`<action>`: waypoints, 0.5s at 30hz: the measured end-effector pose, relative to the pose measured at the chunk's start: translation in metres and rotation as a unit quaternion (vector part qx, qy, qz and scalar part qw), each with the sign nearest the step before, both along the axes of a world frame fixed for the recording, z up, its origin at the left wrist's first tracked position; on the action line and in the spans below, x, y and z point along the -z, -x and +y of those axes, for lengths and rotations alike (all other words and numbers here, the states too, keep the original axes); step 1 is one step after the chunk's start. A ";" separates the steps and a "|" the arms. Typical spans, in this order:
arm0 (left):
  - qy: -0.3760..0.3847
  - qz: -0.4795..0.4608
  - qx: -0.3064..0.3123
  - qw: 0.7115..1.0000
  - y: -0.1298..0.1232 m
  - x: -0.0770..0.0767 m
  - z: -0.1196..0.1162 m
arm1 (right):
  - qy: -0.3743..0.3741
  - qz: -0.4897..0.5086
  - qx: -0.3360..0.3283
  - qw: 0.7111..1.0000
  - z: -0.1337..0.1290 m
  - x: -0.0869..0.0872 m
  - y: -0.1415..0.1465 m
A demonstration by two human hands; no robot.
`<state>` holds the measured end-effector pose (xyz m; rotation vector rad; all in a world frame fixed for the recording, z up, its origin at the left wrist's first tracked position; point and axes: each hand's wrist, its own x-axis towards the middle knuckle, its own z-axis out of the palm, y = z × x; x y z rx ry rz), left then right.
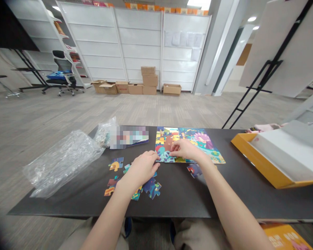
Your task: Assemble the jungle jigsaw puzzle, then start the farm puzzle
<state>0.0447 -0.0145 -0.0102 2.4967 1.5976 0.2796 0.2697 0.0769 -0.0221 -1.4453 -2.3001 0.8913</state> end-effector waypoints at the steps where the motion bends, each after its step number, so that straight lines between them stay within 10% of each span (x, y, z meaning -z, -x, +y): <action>1: -0.002 0.000 -0.002 1.000 -0.001 0.000 0.000 | -0.002 -0.003 -0.001 1.000 0.000 0.000 0.000; 15: -0.035 -0.002 0.019 0.999 -0.010 0.004 -0.003 | -0.004 -0.016 0.010 1.000 0.000 0.002 0.001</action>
